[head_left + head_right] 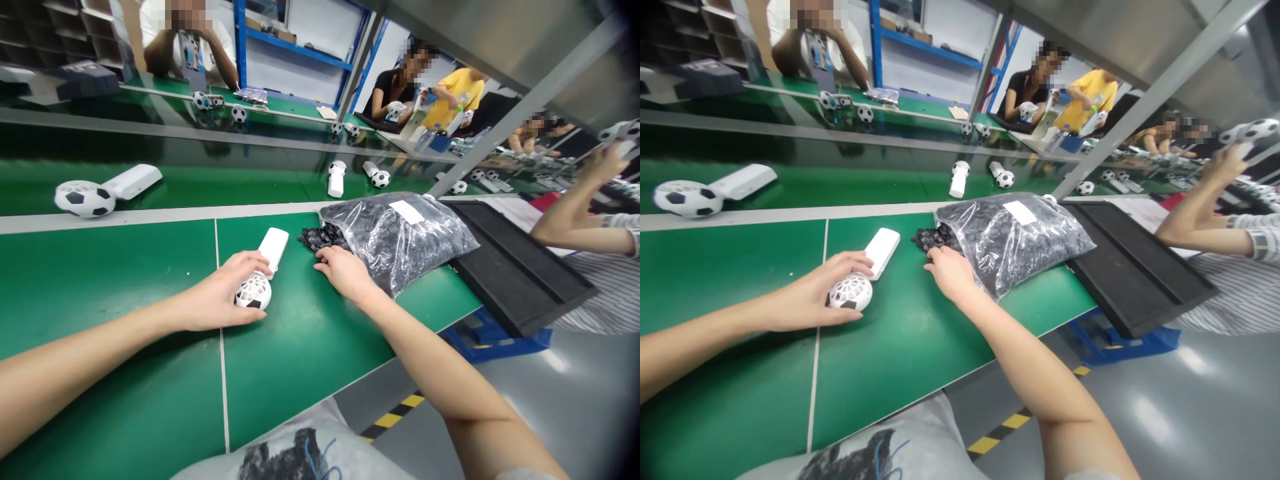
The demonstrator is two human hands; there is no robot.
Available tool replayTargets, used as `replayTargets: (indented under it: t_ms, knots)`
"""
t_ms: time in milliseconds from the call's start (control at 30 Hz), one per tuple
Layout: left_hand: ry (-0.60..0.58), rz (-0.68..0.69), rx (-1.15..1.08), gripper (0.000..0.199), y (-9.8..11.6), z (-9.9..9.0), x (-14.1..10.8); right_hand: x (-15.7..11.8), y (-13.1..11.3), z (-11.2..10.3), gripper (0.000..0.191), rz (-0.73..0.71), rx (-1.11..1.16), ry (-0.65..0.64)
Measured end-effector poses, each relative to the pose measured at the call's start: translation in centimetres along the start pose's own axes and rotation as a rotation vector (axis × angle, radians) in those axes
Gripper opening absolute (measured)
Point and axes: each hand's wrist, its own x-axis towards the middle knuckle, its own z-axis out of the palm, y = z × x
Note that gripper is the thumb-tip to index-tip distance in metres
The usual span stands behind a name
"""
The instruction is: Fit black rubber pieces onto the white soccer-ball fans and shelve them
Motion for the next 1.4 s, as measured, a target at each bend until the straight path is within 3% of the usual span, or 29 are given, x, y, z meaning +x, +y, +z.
replayTargets:
  t_ms: [67,133,300,467,633,767,967,1100,1200,1400]
  knots:
    - [0.075,-0.125,-0.005,0.056,-0.1,0.2,-0.4,-0.1,-0.1,-0.2,0.016,0.039,-0.011,-0.01]
    - [0.059,-0.2,-0.043,0.057,0.0,0.1,-0.7,-0.2,-0.1,-0.6,0.013,0.059,-0.008,-0.027]
    - [-0.112,-0.179,-0.097,0.052,0.4,-1.4,-1.5,-0.1,0.5,-0.8,0.01,0.051,0.049,-0.064]
    - [-0.15,-0.168,-0.087,0.055,1.0,-2.2,-1.8,-0.4,0.0,-1.0,0.012,0.009,0.16,-0.042]
    - [-0.173,-0.148,-0.057,0.054,0.9,-2.5,-1.9,-1.9,-2.6,-2.4,0.01,-0.238,0.519,0.155]
    - [-0.166,-0.152,-0.061,0.057,0.3,-2.3,-1.9,-2.5,-5.1,-2.6,0.014,-0.506,0.663,0.105]
    - [-0.006,-0.153,-0.042,0.054,-0.1,-0.8,-1.7,-1.2,-7.5,-1.0,0.014,-0.803,0.631,0.093]
    - [0.115,-0.123,-0.028,0.039,-0.2,0.1,-1.4,0.0,-8.1,-0.6,0.003,-0.767,0.651,0.052]
    - [0.187,-0.09,-0.022,0.03,-0.2,0.6,-1.3,0.4,-8.2,-0.4,0.007,-0.699,0.704,0.029]
    - [0.204,-0.08,-0.025,0.023,0.0,0.8,-1.3,0.5,-8.2,-0.4,0.014,-0.63,0.787,-0.056]
